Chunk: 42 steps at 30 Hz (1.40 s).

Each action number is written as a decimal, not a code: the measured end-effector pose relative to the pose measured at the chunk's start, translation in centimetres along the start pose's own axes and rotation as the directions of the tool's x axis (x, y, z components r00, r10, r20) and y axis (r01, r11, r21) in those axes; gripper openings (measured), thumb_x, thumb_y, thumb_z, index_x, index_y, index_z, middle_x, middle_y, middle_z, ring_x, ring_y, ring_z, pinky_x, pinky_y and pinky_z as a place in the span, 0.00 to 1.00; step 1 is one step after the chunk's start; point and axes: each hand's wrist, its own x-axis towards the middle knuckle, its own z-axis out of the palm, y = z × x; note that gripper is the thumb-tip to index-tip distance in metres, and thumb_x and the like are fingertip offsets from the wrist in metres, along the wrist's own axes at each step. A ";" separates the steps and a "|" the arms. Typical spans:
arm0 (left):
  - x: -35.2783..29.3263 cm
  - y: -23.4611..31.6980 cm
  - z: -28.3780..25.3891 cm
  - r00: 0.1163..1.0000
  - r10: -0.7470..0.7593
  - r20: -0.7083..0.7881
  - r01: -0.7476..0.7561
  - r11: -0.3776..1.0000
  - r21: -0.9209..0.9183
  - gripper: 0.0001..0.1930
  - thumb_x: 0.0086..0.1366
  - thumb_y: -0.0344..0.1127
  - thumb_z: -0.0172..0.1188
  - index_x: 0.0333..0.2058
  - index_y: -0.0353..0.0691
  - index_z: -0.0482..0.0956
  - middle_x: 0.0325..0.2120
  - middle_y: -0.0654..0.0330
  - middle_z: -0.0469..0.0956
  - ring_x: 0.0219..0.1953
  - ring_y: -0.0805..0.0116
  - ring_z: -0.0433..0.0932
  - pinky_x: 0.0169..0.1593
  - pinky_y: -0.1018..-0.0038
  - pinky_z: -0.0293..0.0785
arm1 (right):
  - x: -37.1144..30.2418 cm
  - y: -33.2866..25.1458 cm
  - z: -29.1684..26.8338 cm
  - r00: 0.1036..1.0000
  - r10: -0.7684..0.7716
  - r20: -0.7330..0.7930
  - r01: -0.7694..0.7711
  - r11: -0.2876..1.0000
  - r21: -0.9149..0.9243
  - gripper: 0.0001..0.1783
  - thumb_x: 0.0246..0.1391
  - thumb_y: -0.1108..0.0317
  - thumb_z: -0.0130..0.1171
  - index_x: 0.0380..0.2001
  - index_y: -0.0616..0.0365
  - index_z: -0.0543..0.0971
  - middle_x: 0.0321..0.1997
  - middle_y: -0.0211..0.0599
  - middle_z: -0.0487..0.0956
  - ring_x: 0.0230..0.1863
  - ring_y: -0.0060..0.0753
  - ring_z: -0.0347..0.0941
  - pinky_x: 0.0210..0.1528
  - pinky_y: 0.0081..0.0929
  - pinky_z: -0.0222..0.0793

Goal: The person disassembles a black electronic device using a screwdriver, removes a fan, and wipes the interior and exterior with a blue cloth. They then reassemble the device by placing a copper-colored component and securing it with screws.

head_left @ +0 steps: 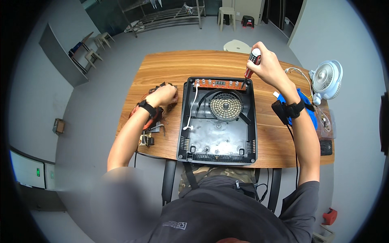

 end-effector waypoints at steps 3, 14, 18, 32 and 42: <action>-0.7 0.8 0.8 0.998 0.069 -0.010 -0.070 0.997 -0.037 0.06 0.58 0.33 0.64 0.29 0.37 0.85 0.29 0.45 0.84 0.35 0.45 0.83 0.41 0.57 0.80 | 0.0 -0.3 0.1 1.000 0.009 0.010 -0.009 1.000 -0.006 0.19 0.51 0.67 0.65 0.40 0.65 0.69 0.27 0.49 0.79 0.29 0.45 0.79 0.35 0.38 0.75; -0.6 0.0 -0.6 0.998 -0.008 -0.063 0.003 0.996 -0.089 0.08 0.55 0.36 0.72 0.32 0.42 0.87 0.28 0.53 0.86 0.35 0.54 0.86 0.41 0.62 0.81 | -0.3 0.2 0.0 1.000 0.018 0.007 -0.018 1.000 -0.019 0.19 0.52 0.65 0.65 0.40 0.66 0.70 0.28 0.51 0.80 0.31 0.48 0.80 0.36 0.39 0.76; 1.0 3.1 -5.2 0.980 -0.080 -0.182 0.051 0.986 -0.159 0.09 0.61 0.38 0.69 0.35 0.38 0.87 0.29 0.51 0.86 0.33 0.56 0.86 0.41 0.65 0.81 | 0.2 1.6 -0.8 0.999 -0.022 -0.039 0.020 0.998 -0.068 0.19 0.53 0.65 0.65 0.41 0.65 0.70 0.29 0.52 0.81 0.33 0.50 0.82 0.37 0.40 0.77; 13.3 17.7 -5.3 0.939 0.315 -0.141 -0.332 0.936 -0.120 0.14 0.57 0.37 0.69 0.42 0.39 0.87 0.40 0.49 0.84 0.44 0.48 0.82 0.49 0.57 0.78 | 0.7 3.0 0.5 0.992 -0.094 -0.082 0.087 0.993 -0.084 0.16 0.58 0.67 0.65 0.42 0.65 0.71 0.33 0.51 0.78 0.33 0.48 0.79 0.38 0.39 0.75; 14.1 17.8 -3.1 0.893 0.373 -0.251 -0.417 0.897 -0.150 0.12 0.57 0.32 0.69 0.40 0.37 0.88 0.36 0.48 0.84 0.43 0.48 0.83 0.49 0.59 0.78 | 0.4 3.6 0.5 0.997 -0.053 -0.059 0.048 0.996 -0.082 0.19 0.57 0.65 0.66 0.44 0.65 0.71 0.35 0.53 0.78 0.37 0.53 0.77 0.43 0.42 0.74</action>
